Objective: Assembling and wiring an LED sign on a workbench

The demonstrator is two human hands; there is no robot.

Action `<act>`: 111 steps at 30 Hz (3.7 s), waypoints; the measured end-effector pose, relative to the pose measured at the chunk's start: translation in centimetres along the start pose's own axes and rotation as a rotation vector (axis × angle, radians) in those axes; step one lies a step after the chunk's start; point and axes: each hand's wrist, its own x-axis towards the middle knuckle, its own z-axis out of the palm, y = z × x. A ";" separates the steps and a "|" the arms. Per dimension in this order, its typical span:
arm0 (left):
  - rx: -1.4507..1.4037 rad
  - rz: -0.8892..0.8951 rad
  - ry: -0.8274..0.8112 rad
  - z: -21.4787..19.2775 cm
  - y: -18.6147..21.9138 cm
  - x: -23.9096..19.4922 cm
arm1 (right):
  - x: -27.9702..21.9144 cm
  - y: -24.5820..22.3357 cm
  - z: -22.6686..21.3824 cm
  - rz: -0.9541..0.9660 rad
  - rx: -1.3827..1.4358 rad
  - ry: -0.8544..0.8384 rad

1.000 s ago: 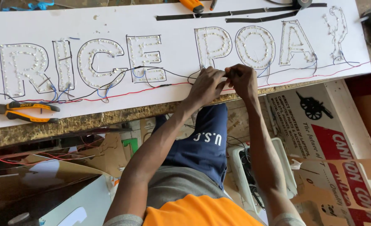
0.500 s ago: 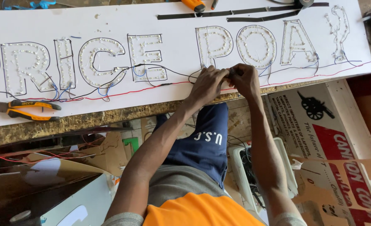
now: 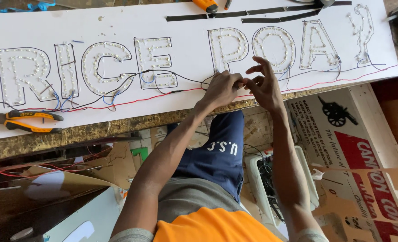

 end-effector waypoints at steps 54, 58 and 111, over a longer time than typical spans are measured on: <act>-0.003 -0.061 -0.010 -0.1 0.2 -0.2 | -0.2 0.7 -1.7 0.028 0.002 -0.171; -0.179 -0.153 -0.199 -2.5 0.9 0.9 | -0.7 0.6 -1.2 -0.049 -0.131 -0.152; 0.023 -0.008 0.101 -0.7 0.8 -1.4 | 1.0 4.0 -2.4 0.049 0.155 -0.308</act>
